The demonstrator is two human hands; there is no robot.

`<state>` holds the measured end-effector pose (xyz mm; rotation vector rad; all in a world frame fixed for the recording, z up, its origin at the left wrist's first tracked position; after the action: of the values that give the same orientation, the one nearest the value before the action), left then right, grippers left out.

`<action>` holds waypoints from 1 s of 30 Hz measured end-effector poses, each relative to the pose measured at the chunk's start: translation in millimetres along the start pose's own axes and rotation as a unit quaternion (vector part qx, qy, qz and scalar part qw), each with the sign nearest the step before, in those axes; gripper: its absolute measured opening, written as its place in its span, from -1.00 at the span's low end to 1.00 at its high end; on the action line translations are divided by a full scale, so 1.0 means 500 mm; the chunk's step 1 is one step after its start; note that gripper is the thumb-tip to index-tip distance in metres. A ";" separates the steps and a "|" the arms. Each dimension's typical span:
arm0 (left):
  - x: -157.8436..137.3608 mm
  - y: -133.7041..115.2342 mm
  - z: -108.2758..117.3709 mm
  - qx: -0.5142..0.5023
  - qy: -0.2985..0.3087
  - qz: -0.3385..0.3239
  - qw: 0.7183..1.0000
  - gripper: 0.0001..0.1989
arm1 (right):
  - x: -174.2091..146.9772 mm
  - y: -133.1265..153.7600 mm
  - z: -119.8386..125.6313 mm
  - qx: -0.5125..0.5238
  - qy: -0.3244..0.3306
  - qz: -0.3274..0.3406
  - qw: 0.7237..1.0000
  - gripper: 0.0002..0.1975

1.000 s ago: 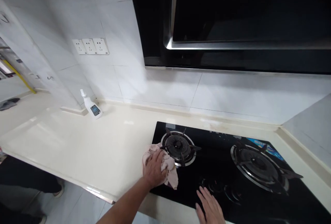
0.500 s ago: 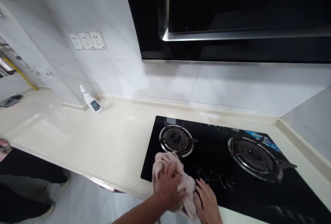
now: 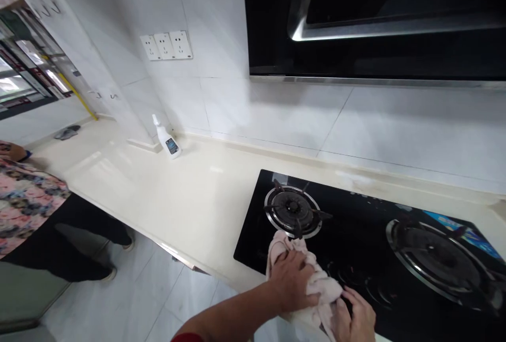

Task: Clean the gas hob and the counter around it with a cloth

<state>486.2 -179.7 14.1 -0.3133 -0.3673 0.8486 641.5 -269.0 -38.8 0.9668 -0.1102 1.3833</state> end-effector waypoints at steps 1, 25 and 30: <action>-0.028 0.024 0.013 0.001 -0.005 0.008 1.000 -0.43 | 0.004 0.006 0.001 -0.002 0.003 0.010 1.000 -0.48; -0.286 0.433 0.271 0.137 -0.072 0.238 0.959 -0.51 | 0.021 0.039 0.007 -0.030 0.023 0.022 0.999 -0.62; -0.294 0.289 0.200 0.060 -0.054 0.197 0.977 -0.51 | 0.021 0.042 0.006 -0.011 0.026 -0.006 1.000 -0.67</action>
<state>257.3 -191.4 16.4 -0.2305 -0.3583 1.2761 627.4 -265.2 -19.9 0.9117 -0.0807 1.3932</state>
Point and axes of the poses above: each hand's wrist, its own x-axis towards the middle knuckle, its own z-axis out of the back of the hand, y = z × x, the point moved 9 cm from there along x, towards the middle knuckle, and after that the axes turned 7 degrees about z, right-handed, at the moved point
